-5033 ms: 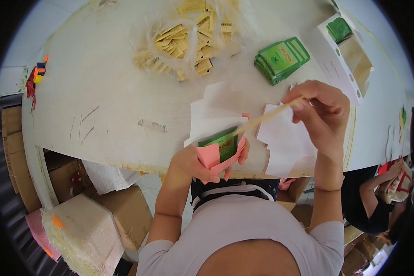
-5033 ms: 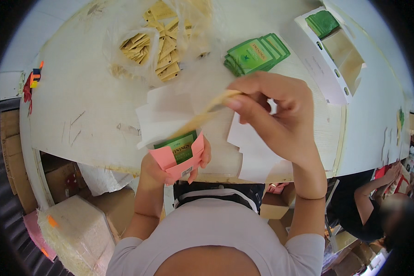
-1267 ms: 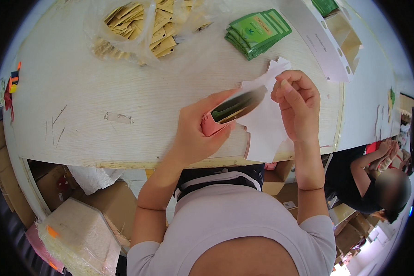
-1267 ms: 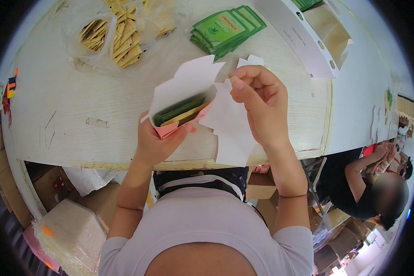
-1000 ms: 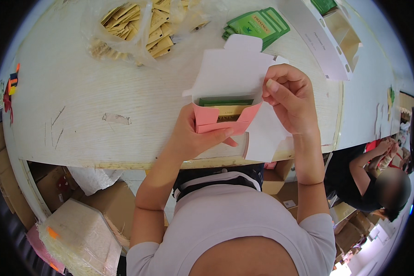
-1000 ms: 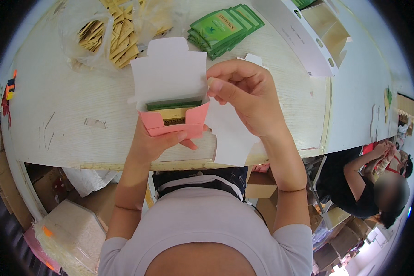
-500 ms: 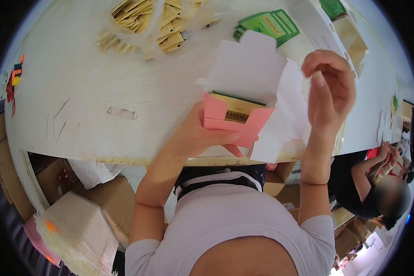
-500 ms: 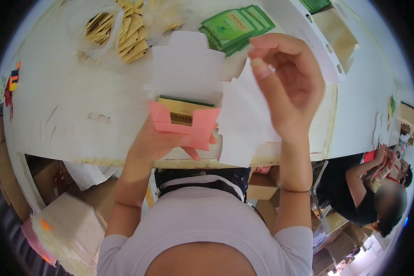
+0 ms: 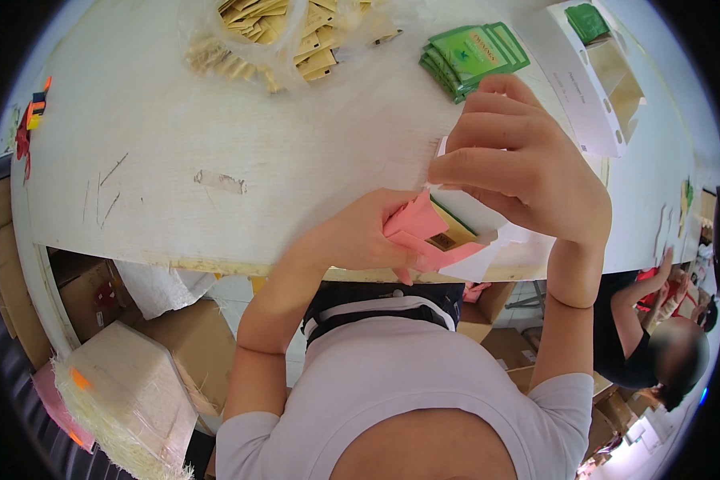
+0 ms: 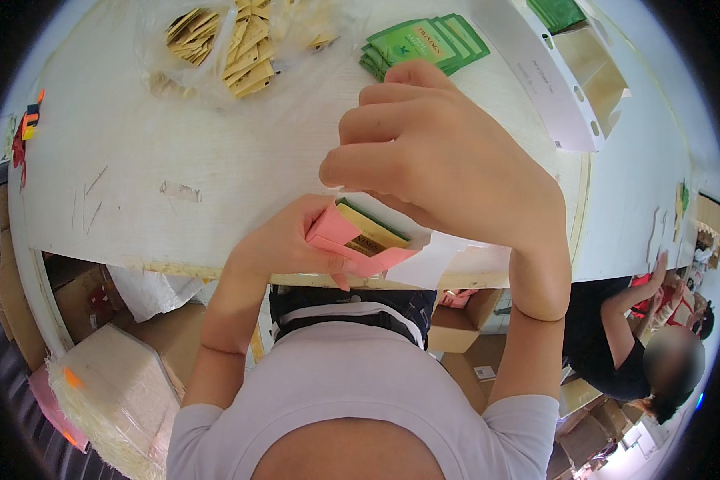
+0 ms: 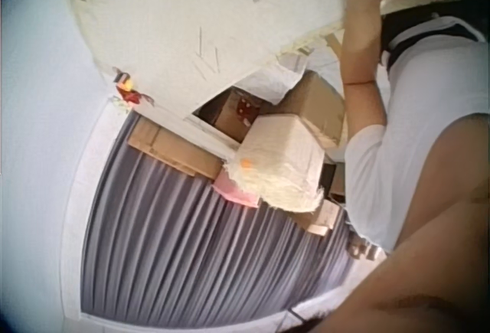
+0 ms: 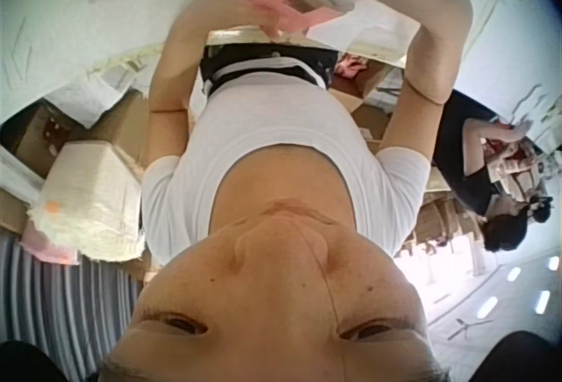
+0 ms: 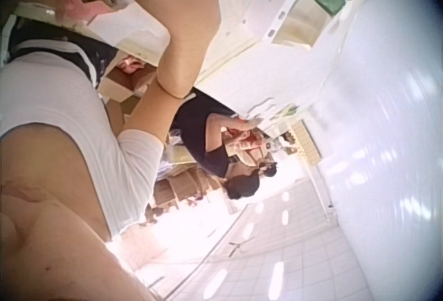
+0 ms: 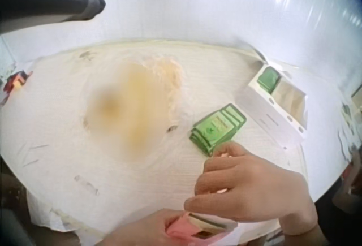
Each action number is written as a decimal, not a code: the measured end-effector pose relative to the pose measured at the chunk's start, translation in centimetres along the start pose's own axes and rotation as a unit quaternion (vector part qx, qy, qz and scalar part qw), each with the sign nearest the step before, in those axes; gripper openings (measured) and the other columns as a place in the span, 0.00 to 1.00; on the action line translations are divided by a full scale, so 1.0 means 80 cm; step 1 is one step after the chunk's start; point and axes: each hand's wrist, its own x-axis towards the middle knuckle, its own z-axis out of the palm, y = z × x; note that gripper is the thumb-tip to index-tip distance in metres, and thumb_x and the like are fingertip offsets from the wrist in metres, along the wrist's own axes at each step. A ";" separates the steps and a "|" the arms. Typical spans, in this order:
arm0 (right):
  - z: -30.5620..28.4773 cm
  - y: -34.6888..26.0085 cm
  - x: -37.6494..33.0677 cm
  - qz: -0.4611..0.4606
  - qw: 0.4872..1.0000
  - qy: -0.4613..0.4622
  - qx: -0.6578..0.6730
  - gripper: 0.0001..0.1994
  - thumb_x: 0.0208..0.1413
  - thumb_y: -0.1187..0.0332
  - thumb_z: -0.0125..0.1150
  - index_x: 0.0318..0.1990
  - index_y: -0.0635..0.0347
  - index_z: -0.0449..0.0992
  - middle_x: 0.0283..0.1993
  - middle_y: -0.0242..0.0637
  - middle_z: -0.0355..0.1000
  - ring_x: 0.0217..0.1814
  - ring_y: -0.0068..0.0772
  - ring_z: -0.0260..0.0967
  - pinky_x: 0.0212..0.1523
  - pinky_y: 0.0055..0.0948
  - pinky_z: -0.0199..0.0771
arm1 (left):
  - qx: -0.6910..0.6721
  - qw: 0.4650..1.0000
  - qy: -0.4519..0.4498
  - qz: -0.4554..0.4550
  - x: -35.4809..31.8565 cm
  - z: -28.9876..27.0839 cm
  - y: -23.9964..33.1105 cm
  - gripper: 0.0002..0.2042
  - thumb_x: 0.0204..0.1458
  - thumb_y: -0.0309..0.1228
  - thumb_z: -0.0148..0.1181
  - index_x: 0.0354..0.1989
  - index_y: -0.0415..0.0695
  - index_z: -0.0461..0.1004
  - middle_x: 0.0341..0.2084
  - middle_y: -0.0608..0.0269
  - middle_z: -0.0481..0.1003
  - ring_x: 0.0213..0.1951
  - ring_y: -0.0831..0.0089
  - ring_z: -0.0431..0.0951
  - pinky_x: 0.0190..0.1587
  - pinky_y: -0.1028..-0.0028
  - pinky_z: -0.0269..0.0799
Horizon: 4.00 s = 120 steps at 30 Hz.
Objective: The person assembles cardboard gift boxes by hand, inserting gold and green tea packets into a pink box before folding and closing it.
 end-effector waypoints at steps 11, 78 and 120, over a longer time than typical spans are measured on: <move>0.000 0.004 -0.008 0.056 0.975 -0.049 0.208 0.07 0.41 0.83 0.55 0.29 0.61 0.71 0.26 0.37 0.62 0.25 0.38 0.60 0.24 0.29 0.59 | -0.058 0.991 -0.111 -0.042 0.002 -0.006 0.001 0.21 0.39 0.22 0.62 0.43 0.33 0.65 0.34 0.55 0.71 0.31 0.68 0.76 0.26 0.71 0.79; 0.076 -0.017 -0.040 0.126 0.976 0.107 0.140 0.33 0.32 0.79 0.56 0.55 0.64 0.63 0.54 0.46 0.64 0.51 0.52 0.64 0.52 0.37 0.64 | -0.204 0.979 -0.023 0.015 0.008 -0.004 -0.001 0.20 0.45 0.23 0.57 0.49 0.39 0.63 0.39 0.56 0.72 0.39 0.65 0.75 0.32 0.64 0.78; 0.109 0.016 -0.051 0.058 0.939 0.247 0.230 0.13 0.37 0.82 0.51 0.34 0.64 0.60 0.49 0.53 0.67 0.35 0.46 0.68 0.38 0.31 0.69 | -0.280 0.958 -0.037 0.048 0.012 -0.006 -0.009 0.23 0.47 0.23 0.56 0.53 0.41 0.59 0.43 0.56 0.69 0.44 0.63 0.72 0.36 0.57 0.78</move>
